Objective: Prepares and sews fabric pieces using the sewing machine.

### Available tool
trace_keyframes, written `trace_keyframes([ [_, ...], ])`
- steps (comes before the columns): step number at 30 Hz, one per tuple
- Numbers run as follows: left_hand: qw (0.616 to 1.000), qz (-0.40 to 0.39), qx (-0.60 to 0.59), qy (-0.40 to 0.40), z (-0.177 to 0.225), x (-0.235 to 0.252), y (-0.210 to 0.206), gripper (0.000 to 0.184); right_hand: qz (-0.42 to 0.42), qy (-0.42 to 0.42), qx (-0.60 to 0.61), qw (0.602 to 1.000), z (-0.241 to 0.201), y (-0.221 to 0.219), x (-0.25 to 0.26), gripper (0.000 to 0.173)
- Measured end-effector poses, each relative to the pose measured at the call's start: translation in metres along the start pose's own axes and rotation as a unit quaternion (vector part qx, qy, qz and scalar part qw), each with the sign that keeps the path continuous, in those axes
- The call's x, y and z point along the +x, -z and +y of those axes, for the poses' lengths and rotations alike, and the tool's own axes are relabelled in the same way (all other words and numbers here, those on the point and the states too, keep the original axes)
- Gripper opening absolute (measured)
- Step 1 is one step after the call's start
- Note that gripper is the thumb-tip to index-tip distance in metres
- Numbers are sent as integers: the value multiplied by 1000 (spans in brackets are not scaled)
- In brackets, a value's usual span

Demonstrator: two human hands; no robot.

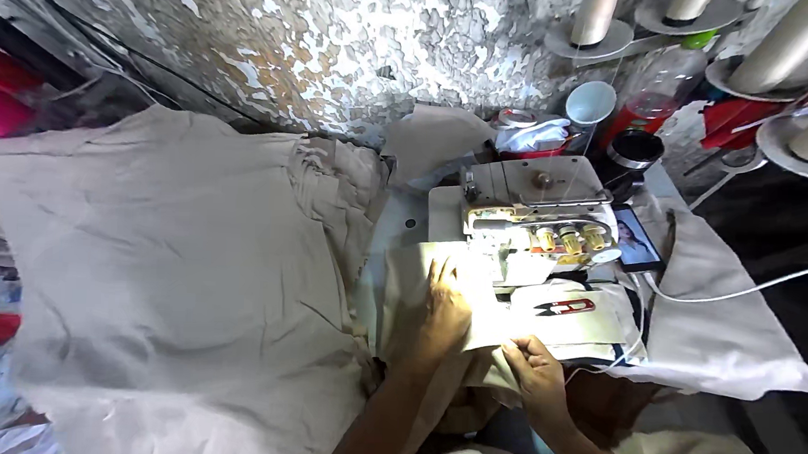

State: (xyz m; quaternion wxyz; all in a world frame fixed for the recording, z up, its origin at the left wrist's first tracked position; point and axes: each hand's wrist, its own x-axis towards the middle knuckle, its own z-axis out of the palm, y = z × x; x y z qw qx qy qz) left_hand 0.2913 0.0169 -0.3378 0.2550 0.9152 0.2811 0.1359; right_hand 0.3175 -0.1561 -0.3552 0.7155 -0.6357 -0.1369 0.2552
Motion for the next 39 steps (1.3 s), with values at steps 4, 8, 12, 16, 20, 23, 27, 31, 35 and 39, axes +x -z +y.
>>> trace_keyframes([
  [4,997,23,-43,-52,-18,16,3,46,7,-14,7,1000,0,-11,12,4],
  [8,993,21,-57,-106,-35,38,7,49,1,-32,9,999,0,-20,27,7],
  [12,990,17,-31,-139,-38,58,16,38,5,-2,-31,1000,2,-26,48,9],
  [16,991,-9,19,-134,-41,86,18,30,27,35,-98,994,-2,-32,66,9],
  [20,993,-49,22,-100,-38,106,29,35,58,81,-154,983,-4,-41,84,13],
  [23,992,-53,31,-110,-41,119,31,35,49,118,-178,976,-1,-39,94,14],
  [27,989,-45,45,-131,-49,134,29,39,43,93,-208,973,-3,-36,97,32],
  [31,989,-49,61,-122,-51,144,28,36,41,76,-200,976,-4,-35,98,42],
  [35,990,-31,57,-123,-57,151,25,36,41,21,-142,989,-7,-33,96,33],
  [39,995,-41,50,-81,-52,155,28,36,57,-76,-25,995,-14,-38,91,15],
])
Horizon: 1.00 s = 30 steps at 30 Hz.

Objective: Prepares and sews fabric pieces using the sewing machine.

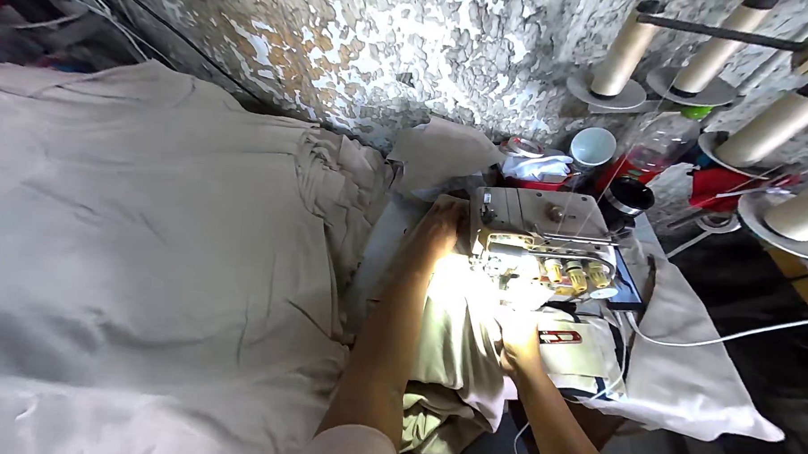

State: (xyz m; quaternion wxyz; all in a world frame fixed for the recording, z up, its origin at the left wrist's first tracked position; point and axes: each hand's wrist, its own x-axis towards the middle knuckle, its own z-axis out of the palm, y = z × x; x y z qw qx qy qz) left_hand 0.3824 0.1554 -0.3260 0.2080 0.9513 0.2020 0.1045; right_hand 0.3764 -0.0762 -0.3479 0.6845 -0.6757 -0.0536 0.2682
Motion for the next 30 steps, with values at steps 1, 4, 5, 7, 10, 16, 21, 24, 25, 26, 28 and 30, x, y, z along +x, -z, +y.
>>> trace_keyframes([
  [1,1000,10,10,6,1,0,-1,35,-13,-37,21,999,-2,3,-3,16],
  [4,991,121,52,-31,5,-19,-4,27,-97,-95,38,990,1,22,-8,12],
  [5,983,173,37,-43,8,-36,-2,27,-133,-107,25,985,2,30,-9,11],
  [7,977,210,-11,-29,14,-90,10,32,-193,-120,6,974,6,46,-12,15],
  [10,981,188,-39,-4,22,-232,15,39,-237,-122,13,964,17,59,-15,16],
  [16,936,98,-150,301,34,-463,-78,29,-248,-82,28,965,25,55,-13,16],
  [21,826,-67,-270,490,14,-440,-95,61,-191,-84,69,976,30,48,-18,21],
  [24,804,-64,-337,486,-2,-386,-106,59,-160,-74,72,982,26,46,-22,20],
  [25,802,-60,-335,492,-8,-377,-113,55,-152,-73,66,984,24,47,-23,19],
  [26,810,-68,-308,494,-14,-371,-120,51,-145,-72,61,985,23,47,-25,18],
  [28,848,-143,-193,472,-15,-360,-120,46,-143,-74,61,985,19,47,-27,15],
  [30,865,-186,-118,451,-9,-346,-116,46,-171,-73,66,980,17,50,-28,12],
])
